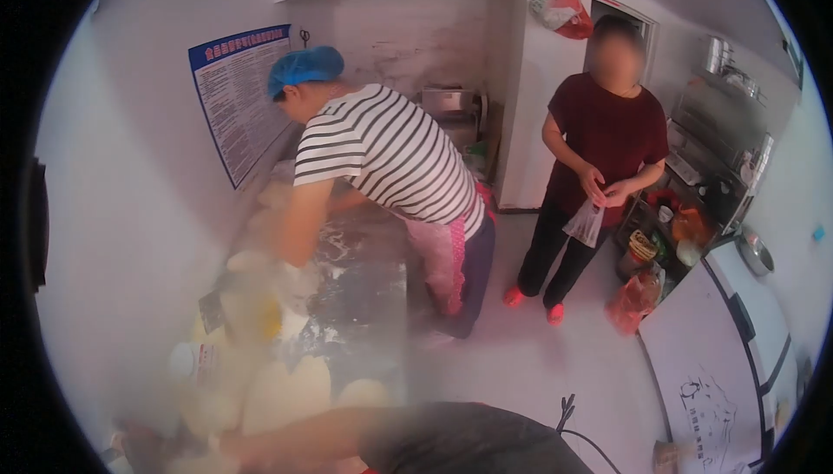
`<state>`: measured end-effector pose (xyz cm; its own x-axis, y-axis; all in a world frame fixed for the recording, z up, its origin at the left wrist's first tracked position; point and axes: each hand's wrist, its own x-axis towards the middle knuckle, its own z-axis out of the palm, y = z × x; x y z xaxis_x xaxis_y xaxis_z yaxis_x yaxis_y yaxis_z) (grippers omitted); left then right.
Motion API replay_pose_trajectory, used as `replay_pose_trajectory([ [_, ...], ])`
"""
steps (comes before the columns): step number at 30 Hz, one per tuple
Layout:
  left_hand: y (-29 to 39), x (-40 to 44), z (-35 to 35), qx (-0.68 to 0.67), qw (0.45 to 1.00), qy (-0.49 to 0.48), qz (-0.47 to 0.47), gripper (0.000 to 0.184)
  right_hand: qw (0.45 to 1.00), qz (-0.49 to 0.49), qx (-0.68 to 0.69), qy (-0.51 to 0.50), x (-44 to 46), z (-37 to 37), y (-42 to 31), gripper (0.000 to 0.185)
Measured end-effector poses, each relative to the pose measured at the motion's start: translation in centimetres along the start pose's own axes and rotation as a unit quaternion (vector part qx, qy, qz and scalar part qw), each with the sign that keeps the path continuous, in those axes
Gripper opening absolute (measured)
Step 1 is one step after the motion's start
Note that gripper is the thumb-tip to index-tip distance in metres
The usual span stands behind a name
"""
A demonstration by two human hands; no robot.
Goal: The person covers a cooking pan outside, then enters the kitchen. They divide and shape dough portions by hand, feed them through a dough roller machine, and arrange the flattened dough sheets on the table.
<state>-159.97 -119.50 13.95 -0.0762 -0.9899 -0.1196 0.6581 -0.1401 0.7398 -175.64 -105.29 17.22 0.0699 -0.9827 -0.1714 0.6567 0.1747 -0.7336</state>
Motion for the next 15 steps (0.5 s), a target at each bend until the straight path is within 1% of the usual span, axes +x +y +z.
replay_pose_trajectory([
  [8,-2.9,-1.3,2.1,-0.022,0.996,-0.051,-0.067,0.047,1.000,0.004,-0.012,0.018,-2.0,-4.5,-1.2,0.029],
  [12,-3.0,-1.2,-1.7,-0.103,0.983,-0.095,-0.122,0.047,1.000,0.008,0.004,0.003,-3.1,-6.8,1.2,0.030],
  [15,-3.8,-3.4,-3.1,-0.190,0.956,-0.116,-0.191,0.048,0.999,0.002,0.050,-0.009,-6.1,-9.9,2.3,0.030],
])
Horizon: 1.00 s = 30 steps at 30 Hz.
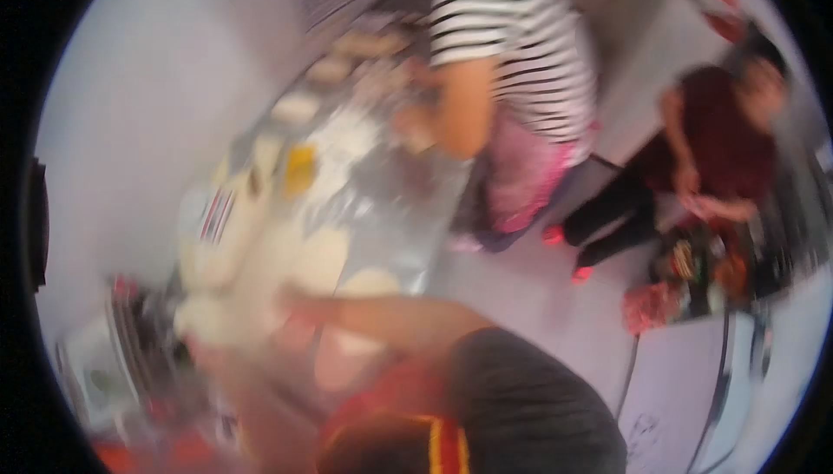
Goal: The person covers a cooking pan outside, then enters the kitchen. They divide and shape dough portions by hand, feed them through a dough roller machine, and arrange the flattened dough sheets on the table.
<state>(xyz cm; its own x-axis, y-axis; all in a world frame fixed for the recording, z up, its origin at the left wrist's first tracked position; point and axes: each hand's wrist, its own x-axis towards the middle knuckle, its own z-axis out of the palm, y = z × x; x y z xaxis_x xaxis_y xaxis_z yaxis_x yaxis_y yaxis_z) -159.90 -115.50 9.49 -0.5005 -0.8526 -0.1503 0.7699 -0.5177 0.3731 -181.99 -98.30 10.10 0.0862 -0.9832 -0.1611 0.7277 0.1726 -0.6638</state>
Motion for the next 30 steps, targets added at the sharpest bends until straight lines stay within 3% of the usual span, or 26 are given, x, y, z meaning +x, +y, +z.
replay_pose_trajectory([
  [2,-3.6,-0.3,0.8,-0.047,0.998,-0.021,-0.045,0.048,0.999,-0.007,0.011,0.031,-2.6,-2.8,-1.6,0.031],
  [3,-5.8,0.0,1.2,-0.049,0.997,-0.021,-0.057,0.048,0.993,0.032,-0.024,0.111,-4.0,-3.5,-2.8,0.036],
  [4,-7.8,0.7,1.2,0.029,0.999,-0.020,-0.041,0.047,0.985,0.061,-0.049,0.156,-5.5,-3.5,-4.7,0.037],
  [5,-11.2,-0.8,4.8,0.037,0.999,0.001,-0.031,0.046,0.983,0.039,-0.057,0.172,-7.8,-5.4,-4.2,0.037],
  [7,-15.9,1.1,5.4,0.044,0.997,-0.008,-0.056,0.044,0.970,0.065,-0.013,0.232,-10.6,-7.4,-6.8,0.037],
  [9,-20.4,3.6,6.8,0.167,0.982,-0.081,-0.017,0.042,0.960,0.049,-0.035,0.273,-13.4,-7.8,-10.6,0.036],
  [11,-24.5,5.6,9.0,0.043,0.989,0.013,-0.142,0.041,0.951,-0.028,-0.016,0.309,-15.2,-11.6,-11.0,0.039],
  [13,-29.1,7.6,10.1,0.065,0.986,0.048,-0.144,0.039,0.915,-0.008,-0.066,0.397,-17.4,-14.1,-12.5,0.039],
  [16,-35.1,9.0,10.4,0.009,0.984,0.069,-0.165,0.037,0.906,-0.091,-0.030,0.412,-20.1,-20.2,-11.1,0.037],
  [19,-38.5,9.9,8.3,0.007,0.974,0.056,-0.219,0.038,0.896,-0.073,0.021,0.439,-21.3,-22.3,-10.2,0.037],
  [22,-38.7,9.4,8.9,0.122,0.978,0.038,-0.165,0.040,0.888,-0.049,0.079,0.451,-21.4,-23.0,-9.7,0.038],
  [25,-38.3,10.2,7.7,0.025,0.976,0.040,-0.215,0.041,0.899,-0.044,0.090,0.427,-21.6,-23.8,-9.3,0.040],
  [30,-37.9,10.5,9.7,0.063,0.972,0.081,-0.209,0.041,0.905,-0.035,0.038,0.422,-21.8,-24.4,-9.7,0.036],
])
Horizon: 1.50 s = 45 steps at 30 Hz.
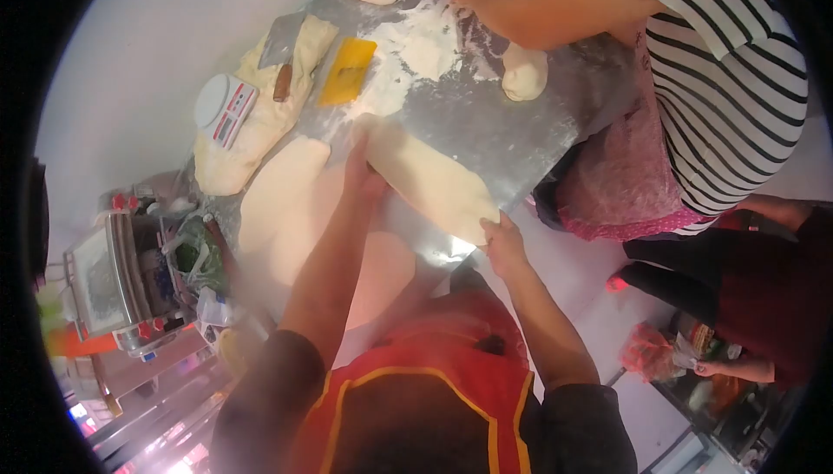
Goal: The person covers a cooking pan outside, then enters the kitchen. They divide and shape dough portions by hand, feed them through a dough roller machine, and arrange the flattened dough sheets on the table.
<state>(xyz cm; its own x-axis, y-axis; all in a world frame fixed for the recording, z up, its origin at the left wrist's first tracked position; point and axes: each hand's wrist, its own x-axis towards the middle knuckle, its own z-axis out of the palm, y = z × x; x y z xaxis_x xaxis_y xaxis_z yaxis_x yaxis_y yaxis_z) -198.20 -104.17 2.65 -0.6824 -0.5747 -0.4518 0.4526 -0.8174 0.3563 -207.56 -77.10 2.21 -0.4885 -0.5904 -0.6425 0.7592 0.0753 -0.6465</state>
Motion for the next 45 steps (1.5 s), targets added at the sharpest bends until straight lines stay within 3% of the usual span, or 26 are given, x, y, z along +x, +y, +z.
replay_pose_trajectory([
  [4,1.2,-0.1,0.3,0.034,0.999,-0.007,-0.021,0.038,0.999,0.010,-0.043,0.014,-0.4,-0.2,-0.6,0.034],
  [7,1.8,1.0,-0.6,0.100,0.993,0.025,0.051,0.036,0.995,0.027,-0.092,0.017,-0.1,-1.0,-0.7,0.032],
  [10,2.9,2.0,-1.2,0.184,0.981,0.019,0.053,0.035,0.991,0.037,-0.126,0.022,0.6,-1.7,-0.7,0.027],
  [11,3.1,1.9,-0.8,0.183,0.982,0.023,0.037,0.034,0.976,-0.017,-0.214,0.044,0.5,-1.1,-1.4,0.026],
  [14,3.1,0.9,-0.2,0.149,0.989,0.019,0.015,0.034,0.860,-0.214,-0.453,0.094,0.6,0.5,-3.9,0.025],
  [16,2.6,0.4,-0.5,0.095,0.995,-0.008,0.034,0.035,0.721,-0.383,-0.568,0.106,3.1,1.3,-5.7,0.026],
  [18,2.2,0.2,-0.5,0.098,0.993,0.021,0.061,0.035,0.692,-0.452,-0.561,0.050,4.6,6.3,-8.7,0.029],
  [24,1.3,0.3,-1.8,0.139,0.988,-0.003,0.067,0.029,0.566,-0.567,-0.577,-0.158,18.6,19.9,-12.6,0.036],
  [27,1.8,-0.8,-0.3,0.260,0.959,0.045,0.103,0.027,0.444,-0.542,-0.665,-0.259,24.6,26.3,-13.0,0.038],
  [29,2.0,-1.4,0.7,0.325,0.937,0.067,0.109,0.027,0.340,-0.587,-0.678,-0.285,29.0,28.3,-11.5,0.039],
  [33,1.9,-0.3,-0.6,0.157,0.983,0.051,0.084,0.027,0.185,-0.594,-0.722,-0.301,31.2,30.5,-11.0,0.040],
  [36,1.4,-1.2,-0.3,0.148,0.984,0.057,0.080,0.027,0.211,-0.536,-0.734,-0.359,29.9,31.5,-13.2,0.036],
  [39,1.5,-0.5,-0.4,0.158,0.984,0.055,0.062,0.027,0.208,-0.445,-0.821,-0.292,25.4,34.8,-16.2,0.033],
  [42,1.7,-1.3,0.4,0.193,0.978,0.050,0.062,0.025,0.221,-0.596,-0.709,-0.306,20.9,34.6,-19.2,0.028],
  [45,1.4,-2.0,0.9,0.259,0.963,0.039,0.068,0.022,0.321,-0.593,-0.697,-0.244,15.4,32.6,-20.6,0.024],
])
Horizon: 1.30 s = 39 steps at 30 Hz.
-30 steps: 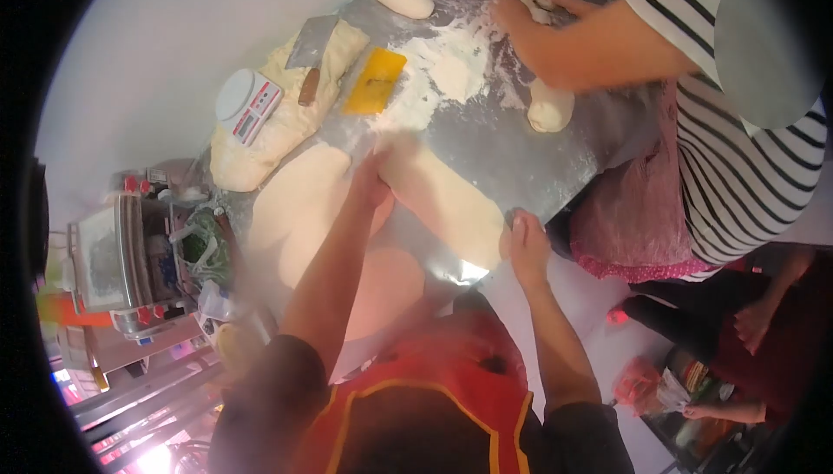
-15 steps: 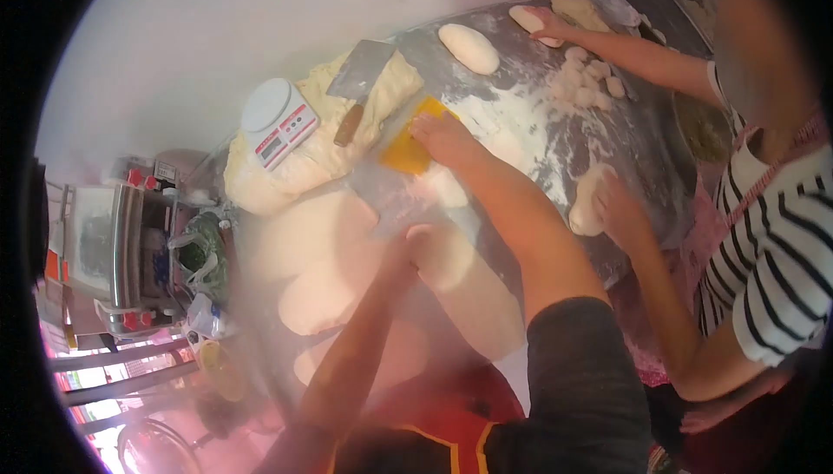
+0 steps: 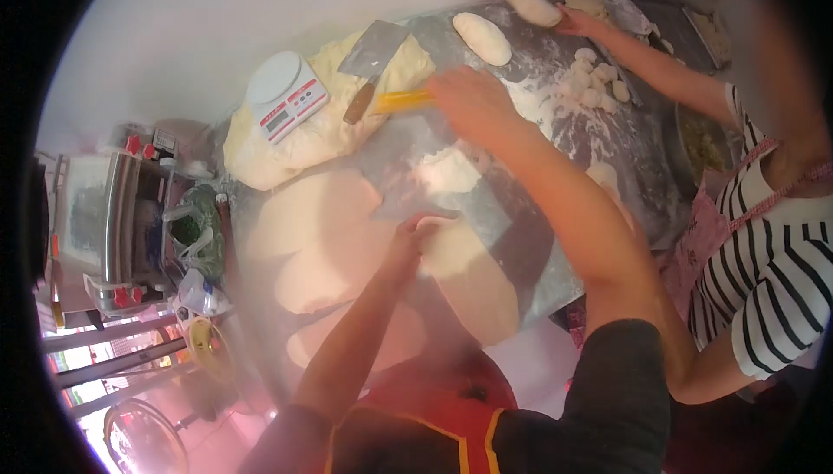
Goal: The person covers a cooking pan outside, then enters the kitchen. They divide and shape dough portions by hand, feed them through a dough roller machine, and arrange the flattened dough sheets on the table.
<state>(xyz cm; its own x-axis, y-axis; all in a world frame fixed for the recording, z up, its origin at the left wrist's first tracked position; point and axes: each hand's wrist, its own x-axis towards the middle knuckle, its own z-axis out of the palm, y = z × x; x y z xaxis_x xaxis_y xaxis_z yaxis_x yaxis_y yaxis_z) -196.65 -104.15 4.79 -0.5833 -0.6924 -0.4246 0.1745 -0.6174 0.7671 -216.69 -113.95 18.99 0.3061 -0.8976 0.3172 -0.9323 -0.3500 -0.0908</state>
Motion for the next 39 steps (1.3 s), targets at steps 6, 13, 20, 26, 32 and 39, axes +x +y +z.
replay_pose_trajectory([
  [6,-0.4,-1.2,0.1,0.070,0.995,-0.043,0.063,0.019,0.950,0.158,0.119,-0.241,-5.6,1.5,-2.0,0.023],
  [13,0.1,-1.6,0.3,0.072,0.996,-0.032,0.053,0.020,0.943,0.165,0.180,-0.224,-6.1,6.1,0.0,0.024],
  [20,1.8,1.4,0.5,0.032,0.996,0.048,0.070,0.026,0.946,0.234,0.131,-0.183,-3.6,7.2,6.3,0.026],
  [26,1.6,7.6,-1.6,-0.072,0.992,0.075,-0.072,0.031,0.936,0.297,0.163,-0.094,-3.9,6.5,6.3,0.028],
  [32,2.0,9.0,-3.3,0.376,0.919,0.047,0.106,0.033,0.905,0.347,0.244,-0.019,-6.4,2.4,3.2,0.029],
  [39,4.0,1.4,-4.9,0.481,0.842,0.134,0.203,0.029,0.788,0.427,0.441,0.047,-6.9,6.7,3.9,0.028],
])
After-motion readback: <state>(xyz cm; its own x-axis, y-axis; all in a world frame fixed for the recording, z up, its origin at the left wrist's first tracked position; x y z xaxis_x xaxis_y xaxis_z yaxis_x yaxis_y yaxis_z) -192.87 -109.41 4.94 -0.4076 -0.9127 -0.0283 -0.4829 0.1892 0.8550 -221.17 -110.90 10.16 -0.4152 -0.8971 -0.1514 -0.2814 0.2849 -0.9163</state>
